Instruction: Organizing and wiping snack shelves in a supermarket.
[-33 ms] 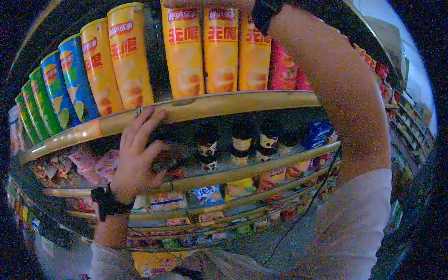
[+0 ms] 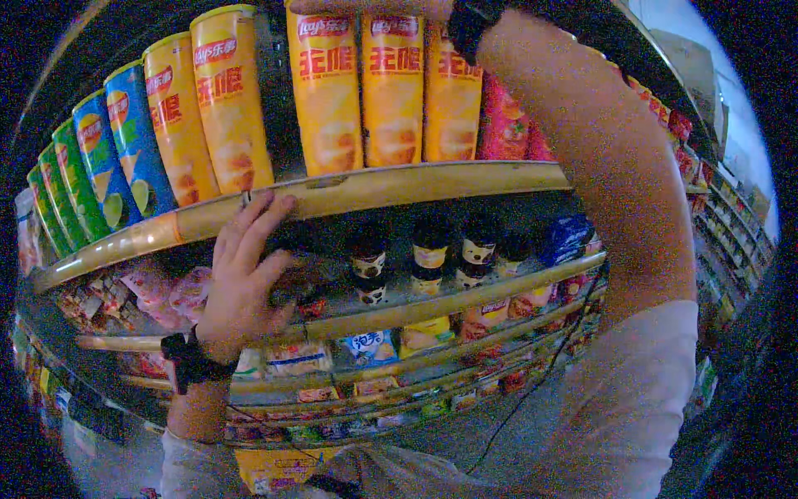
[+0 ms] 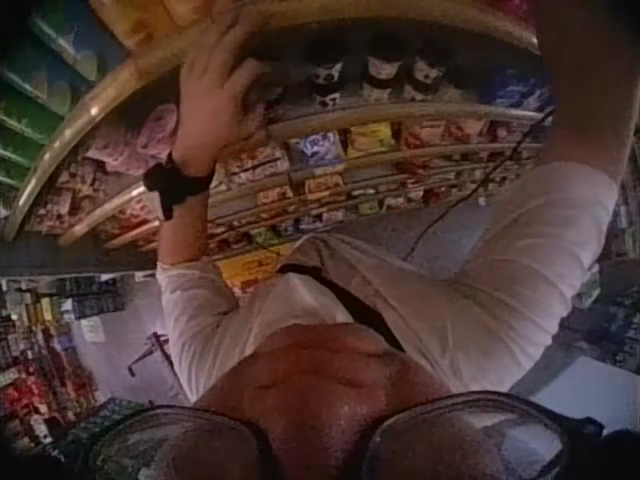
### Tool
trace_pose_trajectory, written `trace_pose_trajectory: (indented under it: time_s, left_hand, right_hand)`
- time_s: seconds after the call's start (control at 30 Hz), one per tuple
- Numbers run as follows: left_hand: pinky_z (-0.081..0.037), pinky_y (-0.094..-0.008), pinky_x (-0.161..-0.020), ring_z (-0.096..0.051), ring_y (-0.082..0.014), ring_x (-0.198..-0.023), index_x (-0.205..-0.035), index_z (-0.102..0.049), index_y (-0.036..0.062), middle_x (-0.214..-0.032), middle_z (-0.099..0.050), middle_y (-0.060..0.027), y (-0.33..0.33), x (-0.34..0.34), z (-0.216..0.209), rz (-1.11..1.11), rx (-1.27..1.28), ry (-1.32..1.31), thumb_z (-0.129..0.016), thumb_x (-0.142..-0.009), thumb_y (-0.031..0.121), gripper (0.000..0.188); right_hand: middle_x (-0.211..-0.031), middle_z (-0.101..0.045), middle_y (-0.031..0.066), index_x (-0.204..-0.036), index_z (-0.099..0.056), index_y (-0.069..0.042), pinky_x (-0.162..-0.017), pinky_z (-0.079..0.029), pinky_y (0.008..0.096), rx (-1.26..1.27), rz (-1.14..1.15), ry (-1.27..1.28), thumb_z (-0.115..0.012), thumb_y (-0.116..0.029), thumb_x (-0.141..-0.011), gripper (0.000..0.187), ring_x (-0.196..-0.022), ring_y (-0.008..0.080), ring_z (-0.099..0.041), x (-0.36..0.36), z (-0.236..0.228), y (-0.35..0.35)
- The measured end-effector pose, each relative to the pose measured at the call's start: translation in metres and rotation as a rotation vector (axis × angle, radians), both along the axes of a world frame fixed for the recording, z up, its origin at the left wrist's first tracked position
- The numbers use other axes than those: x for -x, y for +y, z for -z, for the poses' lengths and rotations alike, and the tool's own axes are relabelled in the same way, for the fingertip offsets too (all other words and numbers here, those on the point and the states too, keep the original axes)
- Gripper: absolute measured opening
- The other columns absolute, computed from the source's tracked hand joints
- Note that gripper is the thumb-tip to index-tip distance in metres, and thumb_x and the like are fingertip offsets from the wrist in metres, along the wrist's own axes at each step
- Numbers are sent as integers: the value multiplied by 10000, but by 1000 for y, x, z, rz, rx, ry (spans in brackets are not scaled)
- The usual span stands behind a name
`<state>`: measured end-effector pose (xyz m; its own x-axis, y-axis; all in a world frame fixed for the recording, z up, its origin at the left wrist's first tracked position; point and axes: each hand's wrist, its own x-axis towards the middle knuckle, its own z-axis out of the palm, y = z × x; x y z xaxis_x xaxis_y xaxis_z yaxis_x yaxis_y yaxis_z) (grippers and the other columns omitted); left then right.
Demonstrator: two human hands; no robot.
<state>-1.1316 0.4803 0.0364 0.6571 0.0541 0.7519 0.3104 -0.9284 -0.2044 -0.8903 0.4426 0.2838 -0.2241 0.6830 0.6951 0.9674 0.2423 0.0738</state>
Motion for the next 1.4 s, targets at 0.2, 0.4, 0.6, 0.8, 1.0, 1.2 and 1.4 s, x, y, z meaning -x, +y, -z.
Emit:
trace_pose_trajectory:
  time_s: [0.2, 0.4, 0.6, 0.8, 1.0, 1.2, 1.4]
  left_hand:
    - [-331, -543, -1095, -377, -386, -1376, -805, -588, 76, -1439, -462, -149, -3, -4, 1, -1, -5, -22, -747, -561, 102, 293]
    - [-314, -546, -1110, -365, -383, -1385, -804, -589, 79, -1444, -458, -143, -3, -5, 4, -37, -18, -30, -753, -545, 107, 307]
    - [-301, -553, -1116, -357, -388, -1386, -803, -582, 79, -1446, -455, -144, -2, -7, 6, -40, -19, -33, -749, -542, 101, 310]
    - [-315, -553, -1098, -363, -394, -1379, -814, -589, 77, -1440, -458, -148, -1, -8, 6, -32, -46, -39, -721, -549, 72, 295]
    - [-325, -563, -1089, -367, -406, -1376, -818, -583, 70, -1438, -456, -155, -3, -5, 4, -46, -41, -10, -723, -557, 75, 296]
    - [-303, -576, -1109, -366, -414, -1376, -865, -611, 82, -1421, -474, -146, 4, -4, 4, 58, -21, -38, -749, -574, 104, 322]
    - [-379, -527, -1056, -463, -395, -1276, -992, -649, 74, -1314, -531, -171, -17, 23, -5, 232, 104, -273, -713, -627, 102, 372]
  right_hand:
    - [-1067, -698, 188, -1133, -691, -25, -871, -508, 409, -33, 125, 47, -626, -602, -839, 651, -995, 336, -663, 7, 2, 3]
    - [-1091, -704, 154, -1118, -706, -77, -1013, -393, 513, -119, 235, -9, -586, -632, -846, 629, -1035, 329, -655, 12, 10, 3]
    - [-1077, -704, 164, -1112, -704, -60, -971, -439, 476, -140, 219, -5, -594, -605, -851, 614, -1000, 332, -665, 18, 12, -4]
    - [-1025, -704, 184, -1094, -702, -20, -847, -511, 408, -52, -13, 27, -628, -551, -853, 588, -950, 312, -674, 10, 10, -12]
    - [-1018, -704, 183, -1111, -694, -11, -801, -529, 401, -93, 48, 35, -641, -547, -849, 599, -926, 306, -678, 5, 11, 7]
    - [-1102, -688, 200, -1159, -680, -28, -925, -489, 445, -109, 64, -55, -628, -567, -838, 629, -1016, 358, -654, 17, 19, -13]
    - [-1285, -580, 158, -1260, -529, 9, -1003, -466, 368, -431, -526, 224, -734, -283, -852, 542, -1206, 248, -557, 23, 124, -62]
